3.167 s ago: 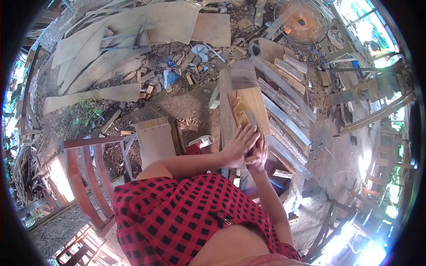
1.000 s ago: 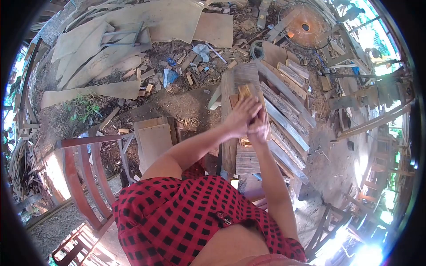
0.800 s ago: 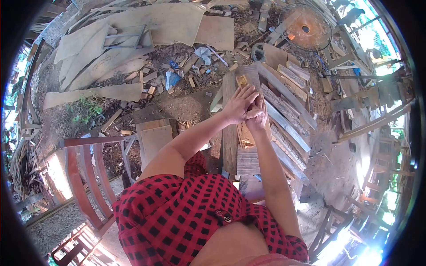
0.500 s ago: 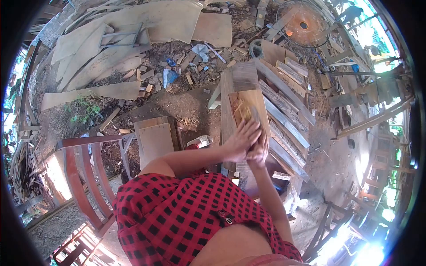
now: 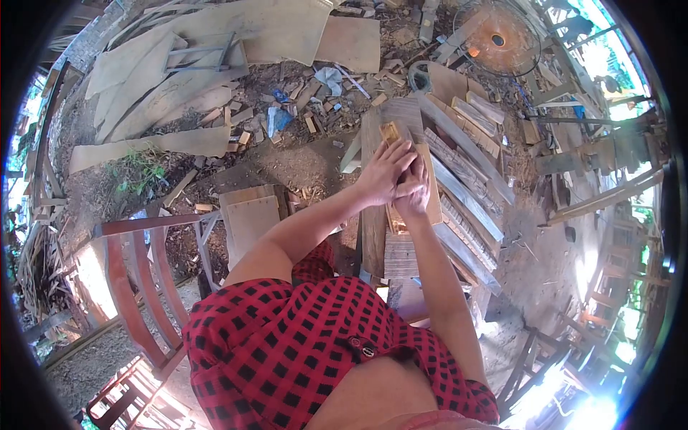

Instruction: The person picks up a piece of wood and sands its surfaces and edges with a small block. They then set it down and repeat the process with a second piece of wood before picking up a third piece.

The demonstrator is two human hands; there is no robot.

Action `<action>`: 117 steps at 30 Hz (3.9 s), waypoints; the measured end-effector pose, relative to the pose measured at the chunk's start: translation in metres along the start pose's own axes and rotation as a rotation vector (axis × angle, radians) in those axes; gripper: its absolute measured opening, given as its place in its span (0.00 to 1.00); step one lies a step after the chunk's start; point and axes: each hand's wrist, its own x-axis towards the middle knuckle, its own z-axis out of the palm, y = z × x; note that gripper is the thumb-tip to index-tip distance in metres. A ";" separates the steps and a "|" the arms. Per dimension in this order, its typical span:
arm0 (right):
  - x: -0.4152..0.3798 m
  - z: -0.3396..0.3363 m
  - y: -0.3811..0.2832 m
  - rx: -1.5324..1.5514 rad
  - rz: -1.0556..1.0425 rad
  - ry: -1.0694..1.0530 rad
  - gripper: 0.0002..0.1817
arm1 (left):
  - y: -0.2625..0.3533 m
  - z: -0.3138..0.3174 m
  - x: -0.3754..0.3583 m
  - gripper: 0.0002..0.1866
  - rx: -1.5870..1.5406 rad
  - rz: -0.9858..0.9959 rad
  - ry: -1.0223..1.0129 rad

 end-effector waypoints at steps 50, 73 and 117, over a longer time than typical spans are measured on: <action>-0.034 -0.024 -0.011 0.024 -0.020 -0.041 0.35 | 0.022 0.000 -0.026 0.44 0.003 -0.021 -0.116; -0.103 -0.038 0.020 -0.042 -0.058 0.077 0.36 | 0.069 0.022 -0.051 0.49 -0.098 0.089 -0.298; -0.087 -0.045 -0.022 0.042 -0.066 0.096 0.30 | -0.024 0.001 -0.034 0.44 -0.058 -0.418 0.352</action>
